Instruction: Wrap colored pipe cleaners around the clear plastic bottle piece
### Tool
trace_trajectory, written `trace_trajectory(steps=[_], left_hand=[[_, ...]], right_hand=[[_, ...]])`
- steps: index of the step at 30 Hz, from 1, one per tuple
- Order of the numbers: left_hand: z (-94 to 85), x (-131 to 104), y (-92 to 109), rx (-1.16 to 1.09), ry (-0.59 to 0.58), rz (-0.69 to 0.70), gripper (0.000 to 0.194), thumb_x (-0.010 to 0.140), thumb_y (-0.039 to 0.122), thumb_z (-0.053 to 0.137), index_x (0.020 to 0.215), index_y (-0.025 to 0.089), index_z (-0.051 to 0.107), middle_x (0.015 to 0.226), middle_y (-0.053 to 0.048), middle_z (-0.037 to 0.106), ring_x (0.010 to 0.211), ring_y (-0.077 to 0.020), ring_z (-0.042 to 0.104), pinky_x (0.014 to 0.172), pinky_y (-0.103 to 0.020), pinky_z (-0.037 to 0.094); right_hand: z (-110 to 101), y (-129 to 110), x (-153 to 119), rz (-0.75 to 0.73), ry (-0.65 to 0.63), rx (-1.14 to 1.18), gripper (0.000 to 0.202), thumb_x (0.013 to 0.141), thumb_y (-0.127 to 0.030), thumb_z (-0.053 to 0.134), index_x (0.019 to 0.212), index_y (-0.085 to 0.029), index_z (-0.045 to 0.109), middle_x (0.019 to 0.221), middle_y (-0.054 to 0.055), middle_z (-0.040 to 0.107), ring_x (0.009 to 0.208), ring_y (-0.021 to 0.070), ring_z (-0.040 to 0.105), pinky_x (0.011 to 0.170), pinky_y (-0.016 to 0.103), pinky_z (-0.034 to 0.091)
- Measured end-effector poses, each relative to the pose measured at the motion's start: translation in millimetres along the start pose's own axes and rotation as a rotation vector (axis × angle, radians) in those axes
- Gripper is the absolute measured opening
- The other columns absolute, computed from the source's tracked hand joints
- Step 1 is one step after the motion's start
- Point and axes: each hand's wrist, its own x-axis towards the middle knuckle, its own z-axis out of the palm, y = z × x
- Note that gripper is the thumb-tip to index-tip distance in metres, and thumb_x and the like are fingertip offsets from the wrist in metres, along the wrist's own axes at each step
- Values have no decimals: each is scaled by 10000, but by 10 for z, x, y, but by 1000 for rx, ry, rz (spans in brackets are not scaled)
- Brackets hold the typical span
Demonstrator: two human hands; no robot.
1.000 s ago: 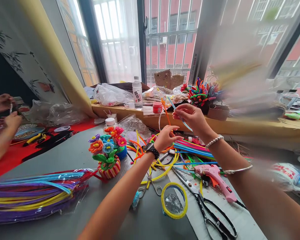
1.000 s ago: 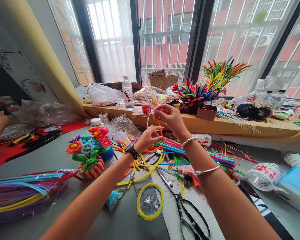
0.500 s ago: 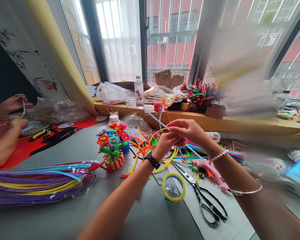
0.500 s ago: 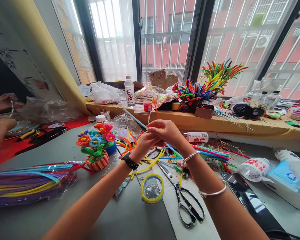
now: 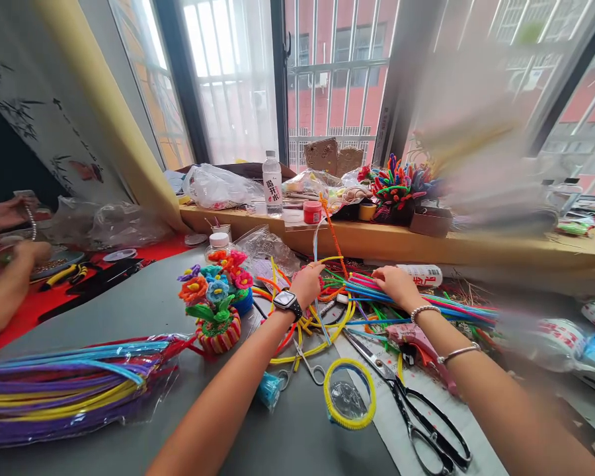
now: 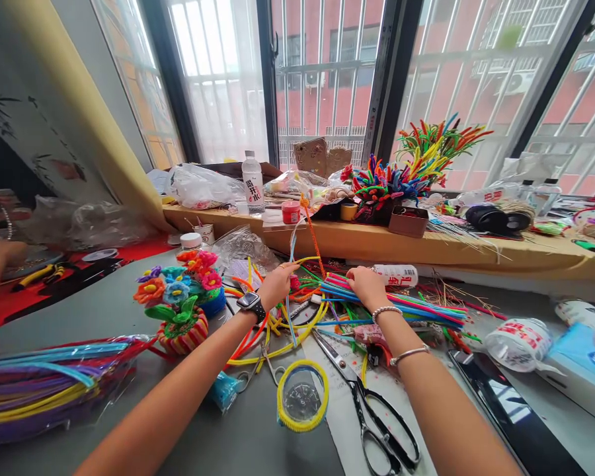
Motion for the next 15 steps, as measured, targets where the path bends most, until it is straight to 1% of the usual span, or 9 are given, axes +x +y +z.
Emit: trace_trajectory(steps=[2,5,6,10,12,13,15], left_hand=[[20,2,2,130,-31,19,380,721,7,388,1024,99,598,1105,-144,588,1001,-210,545,898,-375,428],[85,0,82,284,-62,87,332,765,58,382,1017,106,593,1141,-161,560,1044,-249,497,885,-439,415],[133,4,121,317,-85,124,321,778,70,381,1021,109,587,1129,-159,565,1043,-249,492,879,-439,417],[438,30,254,370,-241,326,246,817,169,437,1020,178,576,1069,-72,597,1041,-178,501,889,-330,424],[586,47,286,392,-285,380,235,831,225,455,1033,163,556,1083,-68,578,1058,-183,494,890,-353,423],[641,56,293,405,-293,388,269,831,264,471,1068,149,529,1103,-77,557,1032,-193,510,866,-387,435],[704,73,294,433,-294,386,318,829,306,482,1103,146,496,1116,-81,532,972,-192,537,811,-406,459]], right_hand=[[38,4,44,21,-14,-75,340,853,-358,426,1099,-130,482,1079,75,494,955,125,495,830,333,442],[68,-12,75,27,-40,-173,342,852,-358,427,1099,-128,482,1074,75,495,950,124,497,825,331,444],[75,-24,76,20,-45,-201,344,852,-359,429,1100,-126,481,1073,75,496,950,125,497,824,332,444],[96,-79,46,-11,-45,-283,358,846,-359,439,1105,-114,476,1071,80,495,954,131,498,823,336,444],[94,-86,29,-14,-39,-305,359,846,-360,439,1106,-114,475,1071,79,495,954,131,498,822,336,445],[89,-82,24,-13,-36,-311,358,847,-359,438,1105,-115,475,1070,79,495,953,130,498,821,336,445],[70,-65,19,-14,-32,-312,356,847,-360,437,1104,-116,476,1067,77,497,950,130,499,820,336,446]])
